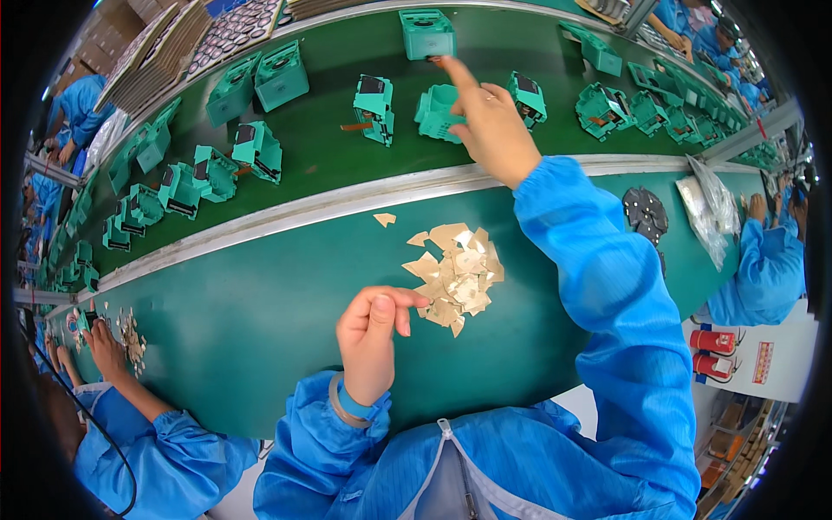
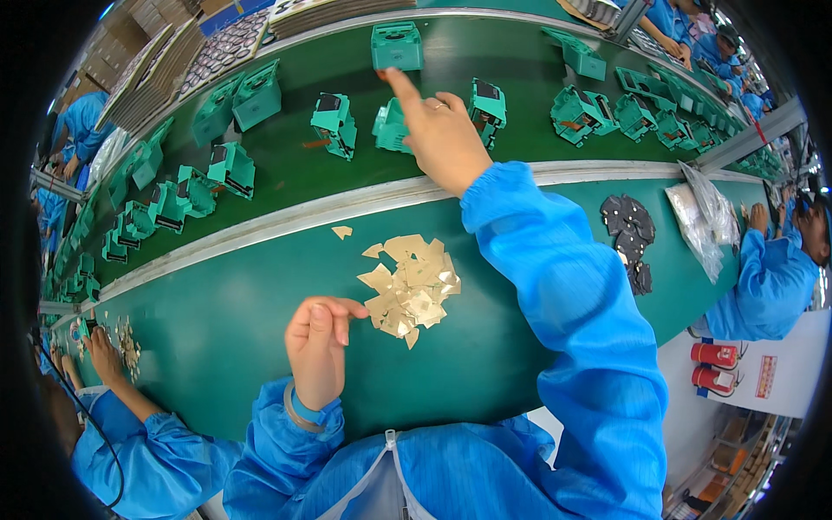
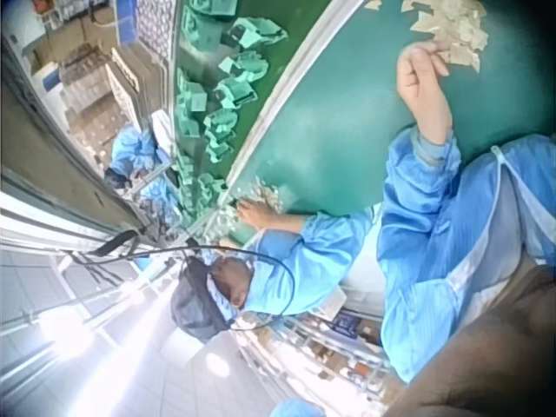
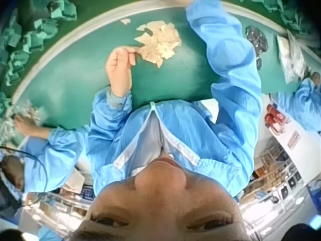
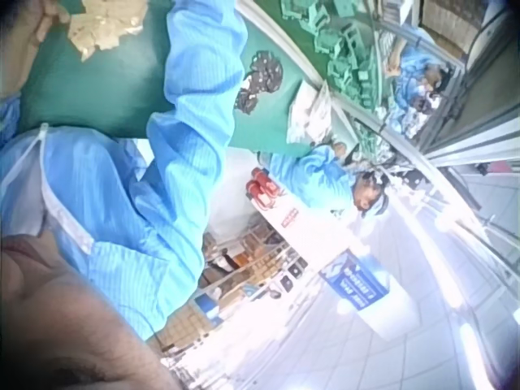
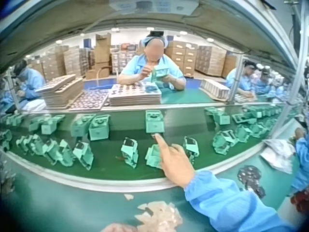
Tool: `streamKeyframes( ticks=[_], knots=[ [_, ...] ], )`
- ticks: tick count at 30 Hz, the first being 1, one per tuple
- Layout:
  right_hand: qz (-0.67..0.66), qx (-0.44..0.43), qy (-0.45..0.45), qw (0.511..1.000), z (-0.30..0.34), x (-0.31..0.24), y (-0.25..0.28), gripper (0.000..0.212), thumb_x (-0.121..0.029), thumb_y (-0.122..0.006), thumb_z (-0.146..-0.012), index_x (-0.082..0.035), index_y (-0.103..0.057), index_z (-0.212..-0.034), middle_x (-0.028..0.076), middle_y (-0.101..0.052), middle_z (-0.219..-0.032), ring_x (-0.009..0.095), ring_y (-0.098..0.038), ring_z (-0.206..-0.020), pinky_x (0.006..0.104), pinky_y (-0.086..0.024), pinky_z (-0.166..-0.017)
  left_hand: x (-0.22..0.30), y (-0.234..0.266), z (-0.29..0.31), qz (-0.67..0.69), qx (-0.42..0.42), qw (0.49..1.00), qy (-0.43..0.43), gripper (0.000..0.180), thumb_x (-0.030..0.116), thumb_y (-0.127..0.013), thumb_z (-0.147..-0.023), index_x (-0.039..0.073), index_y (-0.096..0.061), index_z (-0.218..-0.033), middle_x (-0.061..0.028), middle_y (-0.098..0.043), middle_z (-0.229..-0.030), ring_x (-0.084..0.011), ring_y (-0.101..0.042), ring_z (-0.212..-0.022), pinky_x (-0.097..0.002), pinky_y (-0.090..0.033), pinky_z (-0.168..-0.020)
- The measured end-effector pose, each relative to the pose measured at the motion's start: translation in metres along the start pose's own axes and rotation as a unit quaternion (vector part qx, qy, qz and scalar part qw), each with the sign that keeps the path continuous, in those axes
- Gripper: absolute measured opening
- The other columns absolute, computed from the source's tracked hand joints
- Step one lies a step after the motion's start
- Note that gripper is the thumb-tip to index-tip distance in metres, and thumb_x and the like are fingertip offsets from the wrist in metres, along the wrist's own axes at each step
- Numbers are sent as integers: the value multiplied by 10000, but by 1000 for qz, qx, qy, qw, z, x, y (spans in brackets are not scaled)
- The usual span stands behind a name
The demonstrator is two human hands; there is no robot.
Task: The person assembles small electronic or mechanical components by hand, fitting plastic housings and internal parts together at a factory workbench.
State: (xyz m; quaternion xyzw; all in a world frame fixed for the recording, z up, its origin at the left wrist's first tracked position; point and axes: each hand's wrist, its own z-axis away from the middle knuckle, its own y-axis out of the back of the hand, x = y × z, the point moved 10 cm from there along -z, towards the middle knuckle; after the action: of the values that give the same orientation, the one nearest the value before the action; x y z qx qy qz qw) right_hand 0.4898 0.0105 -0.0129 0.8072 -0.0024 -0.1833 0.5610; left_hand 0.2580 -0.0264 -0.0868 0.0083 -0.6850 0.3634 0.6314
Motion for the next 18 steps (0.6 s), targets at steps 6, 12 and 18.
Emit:
streamKeyframes(
  ticks=[6, 12, 18],
  knots=[
    [-497, -187, -112, 840, 56, -59, 37, 978, 59, -669, -722, -94, -22, -1439, 83, -584, -830, 156, -575, -815, 312, -443, -811, 81, -35, -6, -398, 76, 879, -252, 683, 177, -664, -789, 23, -310, -1352, -237, -332, -1371, -381, -290, -1298, -482, -242, -1038],
    [-646, -285, -203, 678, 118, -81, 35, 905, 31, -675, -738, -75, -103, -1432, 135, -597, -979, 185, -568, -938, 326, -428, -848, 47, -73, -4, -280, -169, 943, -55, 644, 170, -700, -760, 43, -395, -1313, -139, -498, -1232, -284, -495, -1124, -369, -374, -951],
    [-508, -22, -144, 849, 113, -51, 52, 303, 51, -649, -753, -8, -559, -1037, 117, -578, -1044, 192, -545, -990, 315, -454, -838, 14, -57, -7, -26, -50, 993, 105, 381, 132, -555, -896, 6, -454, -1241, -79, -561, -1113, -119, -528, -1000, -253, -426, -862]
  ],
)
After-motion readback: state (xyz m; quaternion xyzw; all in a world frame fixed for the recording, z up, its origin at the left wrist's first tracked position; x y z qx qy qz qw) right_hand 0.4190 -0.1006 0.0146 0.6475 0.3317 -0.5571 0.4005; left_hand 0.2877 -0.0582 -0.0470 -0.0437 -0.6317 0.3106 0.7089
